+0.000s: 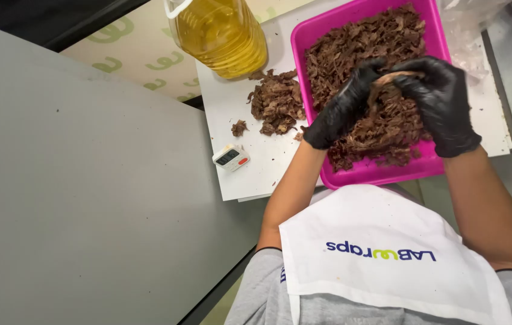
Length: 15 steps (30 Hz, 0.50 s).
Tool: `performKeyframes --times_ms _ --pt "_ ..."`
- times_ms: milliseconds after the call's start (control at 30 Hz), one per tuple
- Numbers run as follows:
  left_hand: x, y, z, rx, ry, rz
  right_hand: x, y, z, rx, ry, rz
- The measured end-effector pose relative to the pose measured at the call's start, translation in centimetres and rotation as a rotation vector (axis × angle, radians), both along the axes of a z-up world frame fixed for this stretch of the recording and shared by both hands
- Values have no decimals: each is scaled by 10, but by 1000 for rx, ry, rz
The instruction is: The recorder is manually shredding cooked meat into smaller pieces inside a plastic tray.
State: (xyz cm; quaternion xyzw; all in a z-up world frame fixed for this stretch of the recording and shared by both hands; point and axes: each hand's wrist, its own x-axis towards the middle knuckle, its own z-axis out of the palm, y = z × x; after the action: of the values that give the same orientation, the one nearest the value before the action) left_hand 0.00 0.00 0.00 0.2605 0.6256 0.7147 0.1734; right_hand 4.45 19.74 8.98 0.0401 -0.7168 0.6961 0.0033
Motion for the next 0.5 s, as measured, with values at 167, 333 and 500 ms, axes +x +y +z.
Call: performKeyframes --times_ms 167,333,500 --pt "12 21 -23 18 -74 314 -9 -8 9 -86 -2 21" --pt "10 47 -49 43 87 630 -7 -12 -17 50 104 30" --pt "8 42 -31 -369 372 812 0 -4 -40 148 -41 16"
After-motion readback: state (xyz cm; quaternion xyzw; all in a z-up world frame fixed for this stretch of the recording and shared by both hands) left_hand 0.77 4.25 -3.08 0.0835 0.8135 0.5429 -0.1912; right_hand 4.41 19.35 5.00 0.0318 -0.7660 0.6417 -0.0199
